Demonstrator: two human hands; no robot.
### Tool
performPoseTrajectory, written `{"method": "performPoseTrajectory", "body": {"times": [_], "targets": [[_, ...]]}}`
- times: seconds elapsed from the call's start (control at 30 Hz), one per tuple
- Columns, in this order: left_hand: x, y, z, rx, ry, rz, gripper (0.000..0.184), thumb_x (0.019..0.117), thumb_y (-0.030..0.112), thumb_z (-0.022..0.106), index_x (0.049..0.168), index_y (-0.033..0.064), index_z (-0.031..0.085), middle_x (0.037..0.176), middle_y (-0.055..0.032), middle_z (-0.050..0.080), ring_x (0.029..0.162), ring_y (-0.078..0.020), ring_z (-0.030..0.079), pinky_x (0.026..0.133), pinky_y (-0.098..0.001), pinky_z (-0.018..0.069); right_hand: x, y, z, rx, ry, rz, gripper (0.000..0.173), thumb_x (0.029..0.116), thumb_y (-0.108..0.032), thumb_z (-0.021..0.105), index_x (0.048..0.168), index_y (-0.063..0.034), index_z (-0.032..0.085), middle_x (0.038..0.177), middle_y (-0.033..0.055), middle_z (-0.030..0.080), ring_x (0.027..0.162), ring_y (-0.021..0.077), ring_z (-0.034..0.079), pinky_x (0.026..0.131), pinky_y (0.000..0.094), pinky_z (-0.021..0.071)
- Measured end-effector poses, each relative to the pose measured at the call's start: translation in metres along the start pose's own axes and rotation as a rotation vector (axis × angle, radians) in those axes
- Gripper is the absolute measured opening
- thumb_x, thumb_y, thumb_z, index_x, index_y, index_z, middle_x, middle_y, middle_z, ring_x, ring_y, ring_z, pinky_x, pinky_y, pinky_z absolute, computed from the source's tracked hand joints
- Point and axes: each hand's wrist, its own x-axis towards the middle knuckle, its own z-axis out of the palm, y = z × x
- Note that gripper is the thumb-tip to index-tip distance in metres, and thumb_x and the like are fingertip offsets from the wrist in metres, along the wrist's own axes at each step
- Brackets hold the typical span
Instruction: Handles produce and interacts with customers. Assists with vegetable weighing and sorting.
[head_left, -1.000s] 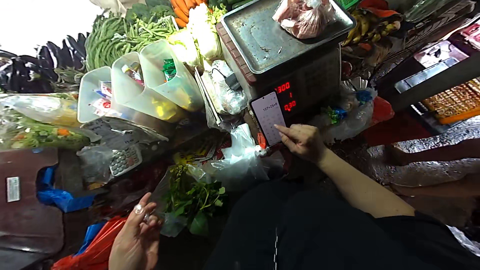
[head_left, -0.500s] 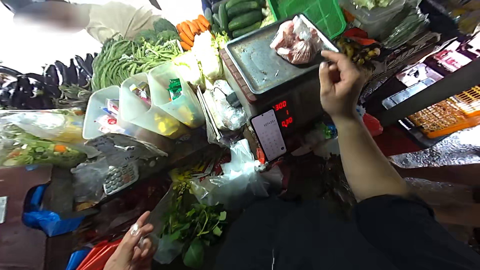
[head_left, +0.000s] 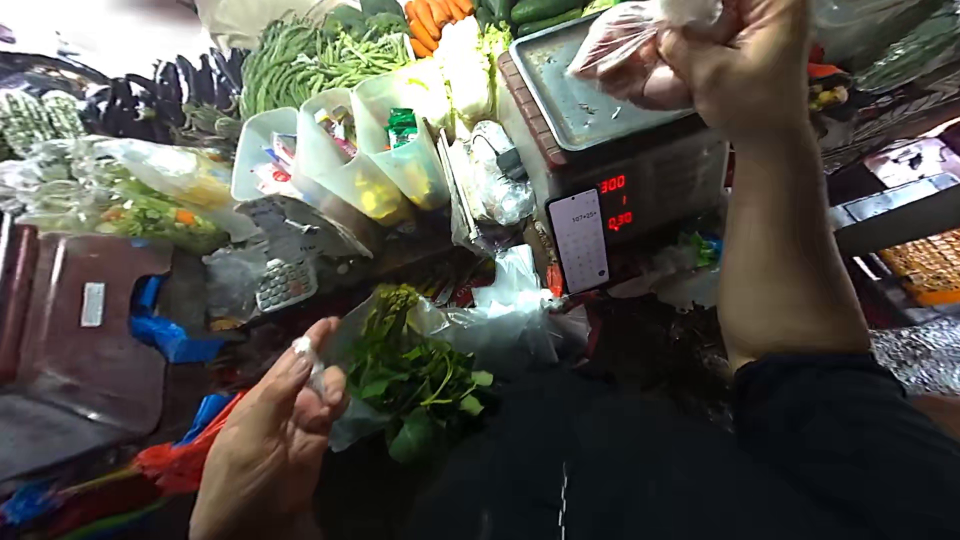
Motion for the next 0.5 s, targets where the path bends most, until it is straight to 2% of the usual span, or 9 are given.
{"method": "performPoseTrajectory", "body": {"times": [0.07, 0.1, 0.17, 0.23, 0.27, 0.33, 0.4, 0.43, 0.5], "targets": [[-0.002, 0.011, 0.016, -0.015, -0.045, 0.008, 0.041, 0.1097, 0.027, 0.036, 0.136, 0.0064, 0.061, 0.088, 0.0034, 0.068, 0.057, 0.0016, 0.056, 0.054, -0.0110, 0.0484, -0.020, -0.042, 0.014, 0.197, -0.132, -0.119, 0.017, 0.0935, -0.014, 0.069, 0.109, -0.0071, 0.068, 0.095, -0.0090, 0.070, 0.086, -0.0050, 0.066, 0.081, 0.0181, 0.0585], [-0.004, 0.017, 0.021, -0.015, -0.073, 0.009, 0.046, 0.1107, 0.032, 0.031, 0.138, 0.0075, 0.060, 0.092, 0.0024, 0.069, 0.059, 0.0015, 0.056, 0.055, -0.0111, 0.0483, -0.030, -0.061, 0.024, 0.248, -0.231, -0.175, 0.024, 0.0934, -0.015, 0.070, 0.114, -0.0044, 0.068, 0.100, -0.0084, 0.070, 0.089, -0.0062, 0.066, 0.083, 0.0162, 0.0579], [-0.008, 0.027, 0.031, -0.035, -0.103, 0.028, 0.062, 0.1108, 0.042, 0.014, 0.141, 0.0064, 0.056, 0.121, -0.0049, 0.068, 0.061, 0.0006, 0.054, 0.055, -0.0120, 0.0454, -0.049, -0.094, 0.056, 0.313, -0.393, -0.262, 0.032, 0.0877, -0.019, 0.075, 0.115, -0.0026, 0.070, 0.103, -0.0042, 0.072, 0.090, -0.0048, 0.066, 0.081, 0.0152, 0.0584], [-0.009, 0.035, 0.040, -0.092, -0.108, 0.040, 0.077, 0.1088, 0.052, 0.005, 0.142, 0.0041, 0.056, 0.126, -0.0087, 0.066, 0.060, -0.0015, 0.053, 0.054, -0.0133, 0.0447, -0.069, -0.117, 0.096, 0.371, -0.533, -0.321, 0.034, 0.0859, -0.029, 0.082, 0.110, -0.0058, 0.074, 0.101, 0.0012, 0.073, 0.090, 0.0034, 0.069, 0.081, 0.0225, 0.0605], [-0.008, 0.037, 0.044, -0.117, -0.119, 0.044, 0.080, 0.1079, 0.054, 0.003, 0.141, 0.0036, 0.056, 0.122, -0.0091, 0.066, 0.060, -0.0028, 0.053, 0.053, -0.0141, 0.0452, -0.079, -0.126, 0.116, 0.362, -0.592, -0.328, 0.035, 0.0851, -0.033, 0.083, 0.109, -0.0083, 0.075, 0.100, 0.0018, 0.073, 0.090, 0.0071, 0.069, 0.080, 0.0276, 0.0603], [-0.004, 0.038, 0.052, -0.138, -0.147, 0.044, 0.082, 0.1070, 0.055, 0.002, 0.140, 0.0039, 0.057, 0.112, -0.0083, 0.068, 0.060, -0.0039, 0.054, 0.053, -0.0142, 0.0459, -0.100, -0.139, 0.153, 0.305, -0.674, -0.263, 0.036, 0.0800, -0.029, 0.086, 0.109, -0.0115, 0.075, 0.097, 0.0035, 0.072, 0.088, 0.0158, 0.070, 0.077, 0.0412, 0.0602], [-0.004, 0.036, 0.061, -0.134, -0.163, 0.055, 0.079, 0.1072, 0.056, 0.007, 0.140, 0.0051, 0.057, 0.096, -0.0050, 0.070, 0.059, -0.0037, 0.056, 0.054, -0.0142, 0.0479, -0.121, -0.152, 0.187, 0.311, -0.727, -0.112, 0.041, 0.0753, -0.020, 0.087, 0.112, -0.0072, 0.073, 0.095, 0.0091, 0.071, 0.087, 0.0237, 0.069, 0.076, 0.0495, 0.0587], [-0.003, 0.034, 0.064, -0.117, -0.185, 0.061, 0.078, 0.1068, 0.058, 0.011, 0.142, 0.0055, 0.056, 0.085, -0.0025, 0.067, 0.058, -0.0037, 0.055, 0.054, -0.0148, 0.0481, -0.132, -0.156, 0.201, 0.339, -0.787, -0.037, 0.042, 0.0767, -0.019, 0.086, 0.113, -0.0051, 0.071, 0.096, 0.0110, 0.071, 0.089, 0.0252, 0.069, 0.078, 0.0511, 0.0586], [-0.001, 0.029, 0.063, -0.066, -0.294, 0.062, 0.075, 0.1067, 0.060, 0.020, 0.147, 0.0057, 0.052, 0.083, 0.0003, 0.067, 0.056, -0.0024, 0.053, 0.052, -0.0149, 0.0467, -0.153, -0.161, 0.220, 0.455, -0.964, 0.060, 0.033, 0.0844, -0.016, 0.080, 0.110, 0.0012, 0.069, 0.101, 0.0160, 0.071, 0.096, 0.0277, 0.069, 0.086, 0.0505, 0.0561]]}}
